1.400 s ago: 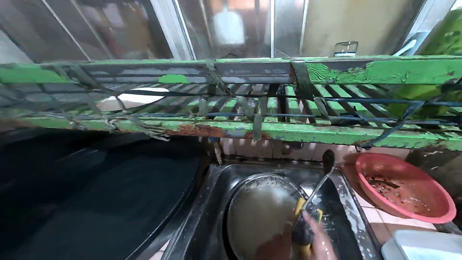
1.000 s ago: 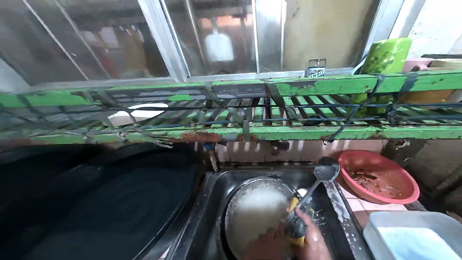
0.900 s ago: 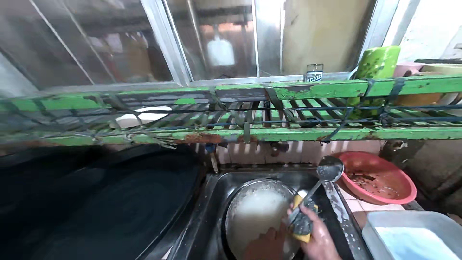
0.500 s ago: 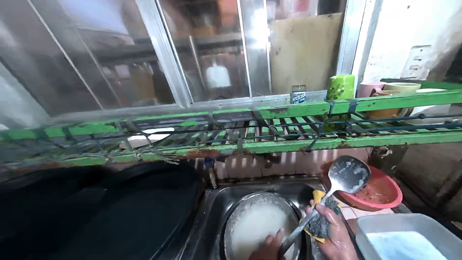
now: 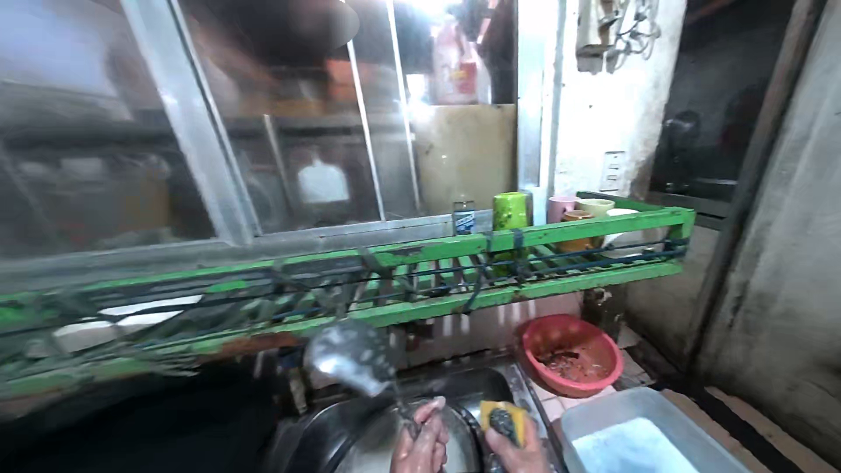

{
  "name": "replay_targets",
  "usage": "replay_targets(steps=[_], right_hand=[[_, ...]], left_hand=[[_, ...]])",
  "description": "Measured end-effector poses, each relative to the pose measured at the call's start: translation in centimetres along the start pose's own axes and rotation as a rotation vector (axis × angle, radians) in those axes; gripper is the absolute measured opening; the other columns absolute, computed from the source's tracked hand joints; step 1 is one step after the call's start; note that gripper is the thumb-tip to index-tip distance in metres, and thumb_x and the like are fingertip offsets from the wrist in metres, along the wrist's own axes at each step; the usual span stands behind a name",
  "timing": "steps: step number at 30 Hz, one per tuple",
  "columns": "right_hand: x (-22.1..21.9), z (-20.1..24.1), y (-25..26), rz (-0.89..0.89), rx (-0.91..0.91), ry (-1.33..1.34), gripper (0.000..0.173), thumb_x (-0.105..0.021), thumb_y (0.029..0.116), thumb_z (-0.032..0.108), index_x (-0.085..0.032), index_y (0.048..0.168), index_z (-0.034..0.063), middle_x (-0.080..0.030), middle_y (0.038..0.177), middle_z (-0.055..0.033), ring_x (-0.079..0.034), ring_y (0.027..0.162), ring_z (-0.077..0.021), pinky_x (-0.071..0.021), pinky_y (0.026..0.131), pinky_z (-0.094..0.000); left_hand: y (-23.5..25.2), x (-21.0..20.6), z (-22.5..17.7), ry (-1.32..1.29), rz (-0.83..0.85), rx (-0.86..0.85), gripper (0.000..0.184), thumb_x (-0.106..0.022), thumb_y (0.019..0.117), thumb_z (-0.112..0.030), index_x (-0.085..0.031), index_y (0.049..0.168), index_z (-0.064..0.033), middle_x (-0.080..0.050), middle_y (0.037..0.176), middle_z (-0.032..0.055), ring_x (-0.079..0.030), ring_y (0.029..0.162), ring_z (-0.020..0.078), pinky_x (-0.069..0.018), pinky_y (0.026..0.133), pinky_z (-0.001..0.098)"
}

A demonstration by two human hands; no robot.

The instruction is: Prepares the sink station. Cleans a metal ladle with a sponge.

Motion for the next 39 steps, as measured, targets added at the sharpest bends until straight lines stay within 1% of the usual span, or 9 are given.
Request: replay_targets(steps=[4,8,12,17,21,24,30,36,39], right_hand=[[-3.8,-0.4,-1.4,0.112,0.121,0.037,0.065,-0.077,0.0877,0.014,-0.047,0.142,-0.0075,-0.065,0.125,-0.0202,-0.067,0.111,-0.0194,-0.0558,0.098,-0.0376],[-1.8,-2.1,-0.7,0.124,0.134,-0.217,0.065,-0.078,0.0867,0.016,-0.05,0.14,-0.0082,-0.064,0.128,-0.0251,-0.064,0.117,-0.0276,-0.0519,0.103,-0.0439],[0.9,-4.5,0.7,-0.016,-0.028,-0.169,0.069,-0.078,0.0862,0.017,-0.047,0.143,-0.0048,-0.062,0.129,-0.0249,-0.064,0.115,-0.0295,-0.053,0.1,-0.0468],[1.9,0.6,1.4,-0.123,0.12,-0.256,0.065,-0.079,0.0817,0.003,-0.052,0.141,-0.0052,-0.063,0.129,-0.0255,-0.064,0.117,-0.0313,-0.0512,0.102,-0.0471],[0.2,-0.2,1.3,0.249,0.098,-0.609,0.062,-0.08,0.0865,0.017,-0.056,0.142,0.0029,-0.066,0.131,-0.0202,-0.065,0.121,-0.0315,-0.0491,0.107,-0.0496],[-1.1,-1.7,1.5,0.336,-0.088,-0.541,0.065,-0.078,0.0898,0.025,-0.052,0.146,0.006,-0.066,0.128,-0.0219,-0.065,0.118,-0.0338,-0.0502,0.104,-0.0531],[-6.9,1.5,-0.8,0.325,0.072,-0.207,0.063,-0.077,0.0887,0.019,-0.052,0.143,-0.0007,-0.066,0.126,-0.0217,-0.066,0.115,-0.0276,-0.0524,0.101,-0.0475],[-1.5,-0.2,0.3,0.317,0.024,-0.541,0.063,-0.076,0.0903,0.028,-0.054,0.145,0.0068,-0.068,0.128,-0.0187,-0.067,0.116,-0.0296,-0.0518,0.102,-0.0511],[4.2,3.2,-0.9,0.144,0.196,-0.645,0.06,-0.081,0.0853,0.017,-0.058,0.139,0.002,-0.069,0.126,-0.0196,-0.067,0.115,-0.0312,-0.0526,0.103,-0.0512]], left_hand=[[-1.6,-2.4,-0.6,-0.313,-0.064,-0.002,0.027,-0.043,0.0945,0.007,-0.061,0.111,-0.0048,-0.066,0.079,-0.0047,-0.062,0.067,0.005,-0.0559,0.067,0.0239],[-0.2,-0.3,-4.9,-0.433,-0.188,-0.064,0.028,-0.039,0.0935,0.007,-0.06,0.096,-0.0119,-0.057,0.064,-0.005,-0.051,0.05,0.0057,-0.0479,0.05,0.0225],[0.5,1.1,-6.9,-0.582,-0.109,-0.142,0.036,-0.035,0.0905,0.005,-0.065,0.087,-0.0144,-0.065,0.074,-0.0009,-0.057,0.054,0.0083,-0.051,0.051,0.024],[0.2,3.2,-4.9,-0.496,-0.372,0.106,0.024,-0.04,0.103,-0.006,-0.056,0.119,-0.012,-0.058,0.076,-0.0015,-0.059,0.059,0.0123,-0.0564,0.059,0.0329],[0.9,6.0,-4.6,-0.524,-0.538,0.088,0.016,-0.039,0.1093,-0.023,-0.054,0.105,-0.0205,-0.044,0.056,-0.007,-0.039,0.039,0.0052,-0.0386,0.038,0.0214],[0.7,5.4,-5.4,-0.31,-0.413,-0.106,0.04,-0.025,0.1032,-0.005,-0.044,0.137,-0.0109,-0.042,0.056,-0.007,-0.035,0.036,0.0033,-0.0336,0.035,0.0187],[-0.2,0.6,-5.8,-0.309,-0.146,-0.293,0.038,-0.027,0.099,-0.004,-0.056,0.122,-0.0105,-0.052,0.056,-0.0087,-0.044,0.04,0.0021,-0.0414,0.04,0.0184],[0.1,2.4,-9.1,-0.362,-0.113,-0.338,0.035,-0.026,0.098,-0.006,-0.058,0.106,-0.0157,-0.05,0.052,-0.0054,-0.042,0.036,0.0037,-0.0376,0.036,0.0184],[-0.3,4.4,-8.6,-0.195,-0.043,-0.312,0.037,-0.032,0.097,-0.006,-0.066,0.105,-0.0175,-0.056,0.055,-0.0073,-0.045,0.04,0.0015,-0.0394,0.04,0.0173]])
Point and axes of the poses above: each hand's wrist, its own y-axis towards the middle knuckle, its own x-axis out of the back of the hand, z = x × y, the point moved 7 cm from there along y, towards the middle knuckle
